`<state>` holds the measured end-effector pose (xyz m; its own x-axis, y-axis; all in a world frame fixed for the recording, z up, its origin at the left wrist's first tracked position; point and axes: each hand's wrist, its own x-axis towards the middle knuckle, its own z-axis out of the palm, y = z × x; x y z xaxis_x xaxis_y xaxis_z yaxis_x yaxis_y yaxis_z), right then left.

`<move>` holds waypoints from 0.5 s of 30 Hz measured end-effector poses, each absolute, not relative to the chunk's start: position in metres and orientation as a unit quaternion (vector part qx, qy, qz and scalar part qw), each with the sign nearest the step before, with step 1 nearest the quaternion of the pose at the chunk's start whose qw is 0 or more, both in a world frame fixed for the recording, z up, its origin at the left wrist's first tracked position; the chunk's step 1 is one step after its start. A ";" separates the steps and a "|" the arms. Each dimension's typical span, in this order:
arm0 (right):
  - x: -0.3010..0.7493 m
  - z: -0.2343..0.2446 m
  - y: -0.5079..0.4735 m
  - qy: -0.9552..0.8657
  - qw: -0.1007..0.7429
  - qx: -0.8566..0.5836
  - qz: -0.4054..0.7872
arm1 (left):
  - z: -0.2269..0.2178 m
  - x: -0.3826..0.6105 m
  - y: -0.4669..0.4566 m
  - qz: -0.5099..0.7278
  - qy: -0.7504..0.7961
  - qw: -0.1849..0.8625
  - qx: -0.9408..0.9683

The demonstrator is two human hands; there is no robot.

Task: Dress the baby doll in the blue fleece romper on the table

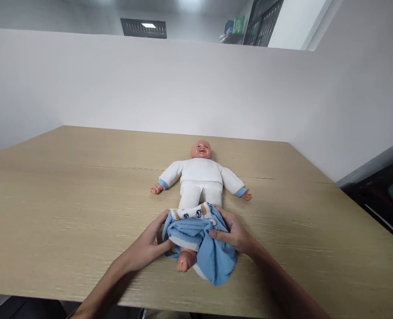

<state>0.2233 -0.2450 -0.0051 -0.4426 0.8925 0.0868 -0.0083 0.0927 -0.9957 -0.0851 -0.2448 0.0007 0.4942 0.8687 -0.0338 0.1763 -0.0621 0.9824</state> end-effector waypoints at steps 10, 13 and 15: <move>0.214 -0.008 -0.250 -0.541 0.442 -0.334 0.633 | 0.050 -0.087 -0.201 0.259 0.381 0.399 0.793; 0.214 -0.007 -0.251 -0.549 0.440 -0.346 0.621 | 0.076 -0.062 -0.185 0.222 0.335 0.361 0.842; 0.214 -0.007 -0.251 -0.548 0.440 -0.353 0.618 | 0.090 -0.044 -0.173 0.179 0.299 0.359 0.866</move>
<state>0.2141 -0.2505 -0.0066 -0.3639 0.9303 0.0465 -0.1567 -0.0119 -0.9876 -0.0439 -0.1732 0.0902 0.7568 0.6468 0.0942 0.3903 -0.5628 0.7287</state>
